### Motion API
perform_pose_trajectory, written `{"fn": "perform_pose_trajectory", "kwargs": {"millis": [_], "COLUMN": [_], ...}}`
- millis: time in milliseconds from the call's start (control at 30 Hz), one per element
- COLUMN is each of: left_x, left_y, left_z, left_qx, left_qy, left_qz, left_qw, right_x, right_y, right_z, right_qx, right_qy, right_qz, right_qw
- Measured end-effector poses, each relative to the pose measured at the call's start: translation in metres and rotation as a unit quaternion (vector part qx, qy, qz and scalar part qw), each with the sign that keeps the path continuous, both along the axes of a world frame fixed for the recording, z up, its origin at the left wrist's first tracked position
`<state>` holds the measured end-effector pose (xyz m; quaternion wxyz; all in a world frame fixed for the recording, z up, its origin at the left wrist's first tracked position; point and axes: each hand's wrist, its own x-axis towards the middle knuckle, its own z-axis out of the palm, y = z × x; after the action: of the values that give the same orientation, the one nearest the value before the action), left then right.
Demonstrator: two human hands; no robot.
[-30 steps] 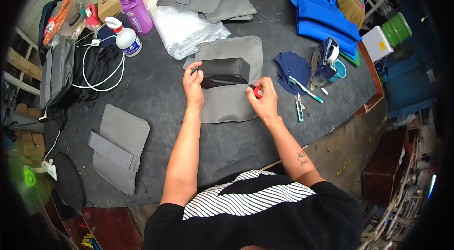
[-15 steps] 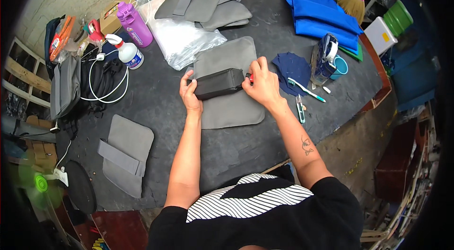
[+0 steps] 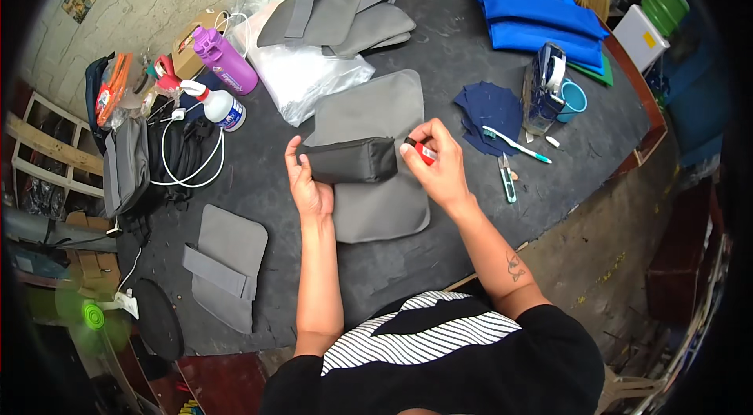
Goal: Assembling and finishing fabric components by sealing edges with a lighter and attaching straps.
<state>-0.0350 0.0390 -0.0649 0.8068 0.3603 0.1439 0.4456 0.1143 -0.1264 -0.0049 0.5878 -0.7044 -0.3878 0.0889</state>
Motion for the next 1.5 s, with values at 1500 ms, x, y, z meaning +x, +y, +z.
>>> {"fn": "perform_pose_trajectory", "kwargs": {"millis": [1500], "left_x": [-0.054], "left_y": [-0.04], "left_z": [0.108], "left_qx": [0.24], "left_qy": [-0.049], "left_qz": [0.187], "left_qw": [0.951], "right_x": [-0.045], "right_y": [-0.026], "right_z": [0.049], "right_qx": [0.005], "right_qy": [-0.014], "right_qz": [0.075], "right_qw": [0.997]}}
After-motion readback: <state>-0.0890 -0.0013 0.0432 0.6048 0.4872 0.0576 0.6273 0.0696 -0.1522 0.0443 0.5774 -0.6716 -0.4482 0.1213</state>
